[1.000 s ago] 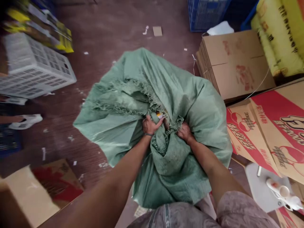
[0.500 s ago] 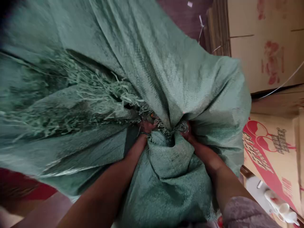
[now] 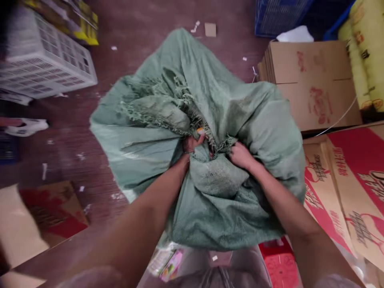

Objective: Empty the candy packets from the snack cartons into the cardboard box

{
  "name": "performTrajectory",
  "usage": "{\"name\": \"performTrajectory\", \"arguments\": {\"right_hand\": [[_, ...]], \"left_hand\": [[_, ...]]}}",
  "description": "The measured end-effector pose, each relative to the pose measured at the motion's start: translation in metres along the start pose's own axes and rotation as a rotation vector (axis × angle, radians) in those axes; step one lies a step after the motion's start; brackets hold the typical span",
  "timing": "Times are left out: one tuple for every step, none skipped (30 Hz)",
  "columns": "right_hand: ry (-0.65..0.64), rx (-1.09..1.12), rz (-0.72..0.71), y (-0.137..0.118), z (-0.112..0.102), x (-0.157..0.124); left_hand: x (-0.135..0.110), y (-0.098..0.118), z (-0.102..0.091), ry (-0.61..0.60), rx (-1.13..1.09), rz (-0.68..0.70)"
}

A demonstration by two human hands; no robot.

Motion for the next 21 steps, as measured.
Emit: {"name": "performTrajectory", "arguments": {"right_hand": [[-0.016,0.031,-0.038,-0.037,-0.032,-0.030],[0.001,0.063,-0.077,-0.077,-0.061,-0.065],[0.047,0.080,-0.099,-0.117,-0.084,-0.101],[0.086,0.066,-0.117,-0.157,-0.099,-0.135],[0.110,0.020,-0.133,-0.194,-0.103,-0.166],[0.111,-0.045,-0.150,-0.227,-0.095,-0.191],[0.095,-0.116,-0.159,-0.252,-0.079,-0.208],[0.069,-0.184,-0.150,-0.268,-0.057,-0.217],[0.040,-0.241,-0.122,-0.276,-0.031,-0.218],[0.011,-0.285,-0.073,-0.274,-0.004,-0.212],[-0.016,-0.316,-0.014,-0.267,0.020,-0.200],[-0.040,-0.335,0.035,-0.256,0.042,-0.184],[-0.055,-0.349,0.062,-0.244,0.060,-0.167],[-0.063,-0.360,0.071,-0.235,0.075,-0.149],[-0.063,-0.370,0.068,-0.228,0.088,-0.131],[-0.058,-0.382,0.060,-0.225,0.099,-0.115],[-0.060,-0.395,0.054,-0.224,0.112,-0.099],[-0.074,-0.407,0.054,-0.227,0.126,-0.085],[-0.101,-0.417,0.055,-0.230,0.143,-0.071],[-0.141,-0.426,0.055,-0.234,0.161,-0.058],[-0.189,-0.430,0.051,-0.237,0.180,-0.045]], "left_hand": [[-0.021,0.013,-0.023,-0.020,-0.013,0.007],[-0.042,0.025,-0.046,-0.048,-0.023,0.004],[-0.065,0.036,-0.070,-0.081,-0.021,-0.011],[-0.089,0.045,-0.095,-0.114,-0.004,-0.032],[-0.114,0.052,-0.122,-0.148,0.031,-0.047],[-0.138,0.057,-0.150,-0.190,0.082,-0.044],[-0.161,0.061,-0.179,-0.227,0.139,-0.010],[-0.181,0.063,-0.210,-0.245,0.185,0.065],[-0.197,0.062,-0.243,-0.226,0.214,0.180],[-0.207,0.058,-0.276,-0.133,0.223,0.314],[-0.212,0.049,-0.309,0.013,0.236,0.429],[-0.211,0.033,-0.335,0.152,0.276,0.501],[-0.203,0.011,-0.352,0.239,0.328,0.518],[-0.189,-0.015,-0.357,0.244,0.386,0.492],[-0.171,-0.044,-0.353,0.184,0.433,0.440],[-0.153,-0.072,-0.342,0.102,0.456,0.382],[-0.136,-0.100,-0.326,0.029,0.453,0.325],[-0.122,-0.124,-0.308,-0.016,0.432,0.278],[-0.110,-0.144,-0.290,-0.031,0.403,0.244],[-0.101,-0.161,-0.272,-0.029,0.371,0.214],[-0.093,-0.175,-0.255,-0.023,0.339,0.189]]}}
Point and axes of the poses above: each hand's wrist, its own x-axis towards the middle knuckle, its own z-axis out of the palm, y = z × x, the point moved 5 cm from there along x, towards the middle knuckle, and after that the axes turned 5 degrees about -z, right-handed, at the moved point
